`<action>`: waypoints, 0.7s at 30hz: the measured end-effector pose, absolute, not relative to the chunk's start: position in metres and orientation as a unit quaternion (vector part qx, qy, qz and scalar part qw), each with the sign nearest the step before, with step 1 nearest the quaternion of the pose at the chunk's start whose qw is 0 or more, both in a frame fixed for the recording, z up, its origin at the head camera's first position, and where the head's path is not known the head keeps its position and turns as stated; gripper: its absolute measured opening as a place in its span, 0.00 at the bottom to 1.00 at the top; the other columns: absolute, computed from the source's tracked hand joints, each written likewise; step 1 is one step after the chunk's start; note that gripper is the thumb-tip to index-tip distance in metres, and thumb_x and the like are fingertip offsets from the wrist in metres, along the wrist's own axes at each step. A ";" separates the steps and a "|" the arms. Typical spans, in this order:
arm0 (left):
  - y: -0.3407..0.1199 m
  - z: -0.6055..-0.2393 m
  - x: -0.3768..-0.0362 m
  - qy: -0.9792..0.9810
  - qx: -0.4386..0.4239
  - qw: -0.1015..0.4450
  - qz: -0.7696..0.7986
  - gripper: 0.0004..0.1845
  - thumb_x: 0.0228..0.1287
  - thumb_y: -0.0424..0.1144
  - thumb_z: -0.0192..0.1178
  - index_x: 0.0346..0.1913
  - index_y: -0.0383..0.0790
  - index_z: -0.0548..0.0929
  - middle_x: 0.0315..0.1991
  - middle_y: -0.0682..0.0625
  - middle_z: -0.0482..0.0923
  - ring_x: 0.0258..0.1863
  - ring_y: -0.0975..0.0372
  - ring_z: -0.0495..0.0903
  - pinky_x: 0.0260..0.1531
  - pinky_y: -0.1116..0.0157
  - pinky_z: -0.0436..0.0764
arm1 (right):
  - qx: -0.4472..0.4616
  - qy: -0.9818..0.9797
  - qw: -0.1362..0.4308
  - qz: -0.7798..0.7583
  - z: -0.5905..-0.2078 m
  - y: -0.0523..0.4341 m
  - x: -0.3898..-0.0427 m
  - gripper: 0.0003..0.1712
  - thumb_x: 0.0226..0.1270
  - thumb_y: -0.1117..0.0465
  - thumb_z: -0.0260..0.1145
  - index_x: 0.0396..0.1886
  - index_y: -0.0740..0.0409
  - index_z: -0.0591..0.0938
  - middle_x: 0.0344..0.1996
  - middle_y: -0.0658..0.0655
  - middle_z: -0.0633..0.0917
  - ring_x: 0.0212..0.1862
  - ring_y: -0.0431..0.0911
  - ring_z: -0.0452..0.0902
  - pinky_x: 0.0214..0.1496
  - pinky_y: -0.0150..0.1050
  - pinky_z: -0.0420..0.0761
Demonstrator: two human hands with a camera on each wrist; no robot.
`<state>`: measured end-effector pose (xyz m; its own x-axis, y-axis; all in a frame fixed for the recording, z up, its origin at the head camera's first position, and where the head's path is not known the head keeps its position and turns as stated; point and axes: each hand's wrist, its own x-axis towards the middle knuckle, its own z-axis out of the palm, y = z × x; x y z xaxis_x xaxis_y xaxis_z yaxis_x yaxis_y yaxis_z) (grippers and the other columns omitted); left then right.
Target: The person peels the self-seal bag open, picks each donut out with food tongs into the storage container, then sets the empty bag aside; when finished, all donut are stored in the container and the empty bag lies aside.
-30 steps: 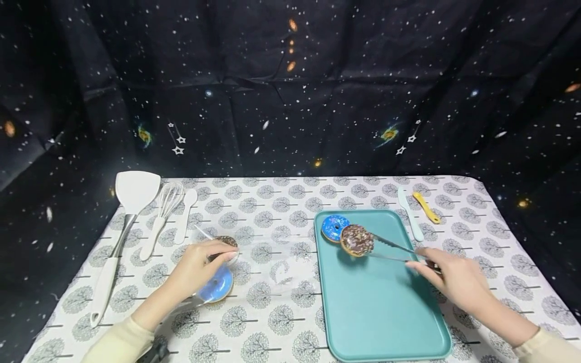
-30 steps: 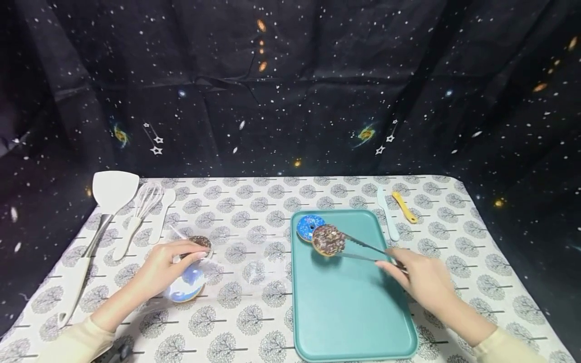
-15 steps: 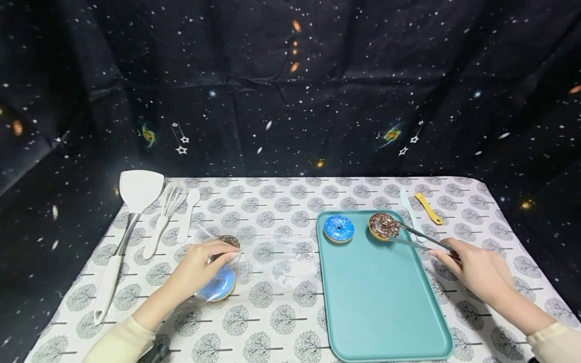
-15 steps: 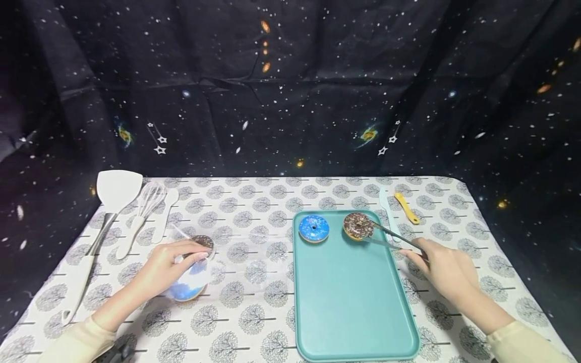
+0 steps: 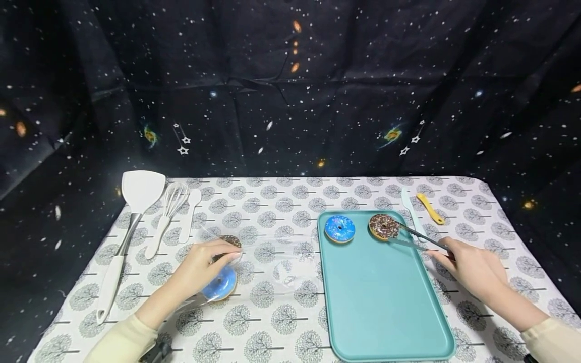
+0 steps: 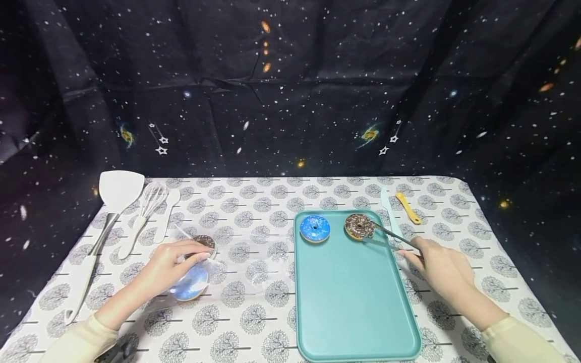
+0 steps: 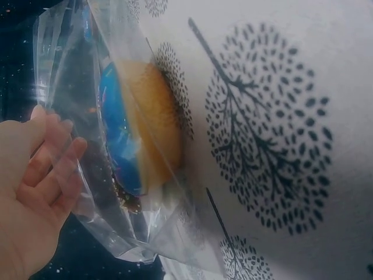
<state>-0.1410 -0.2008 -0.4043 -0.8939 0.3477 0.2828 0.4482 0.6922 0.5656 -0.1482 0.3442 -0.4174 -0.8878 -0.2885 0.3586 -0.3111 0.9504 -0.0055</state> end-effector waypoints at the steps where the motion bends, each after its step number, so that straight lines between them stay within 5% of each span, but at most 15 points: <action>1: -0.201 -0.404 -0.141 -0.917 -0.219 0.077 -0.326 0.10 0.61 0.39 0.62 0.44 0.44 0.85 0.42 0.54 0.84 0.44 0.61 0.82 0.50 0.57 0.80 | 0.151 -0.973 0.174 0.032 -0.417 0.344 -0.148 0.15 0.58 0.45 0.67 0.27 0.47 0.73 0.08 0.42 0.60 0.10 0.37 0.49 0.07 0.30 0.47; 14: -0.200 -0.405 -0.142 -0.915 -0.223 0.079 -0.326 0.10 0.62 0.43 0.61 0.44 0.46 0.85 0.42 0.56 0.84 0.43 0.64 0.82 0.49 0.60 0.81 | 0.116 -0.984 0.128 0.052 -0.412 0.351 -0.145 0.26 0.60 0.41 0.64 0.47 0.55 0.76 0.19 0.51 0.78 0.14 0.38 0.61 0.06 0.32 0.56; 21: -0.201 -0.405 -0.142 -0.917 -0.215 0.077 -0.326 0.10 0.62 0.42 0.61 0.44 0.46 0.85 0.42 0.56 0.84 0.43 0.63 0.82 0.48 0.60 0.82 | 0.161 -0.970 0.172 0.063 -0.407 0.338 -0.141 0.26 0.53 0.43 0.69 0.47 0.53 0.78 0.24 0.50 0.83 0.16 0.36 0.65 0.09 0.28 0.56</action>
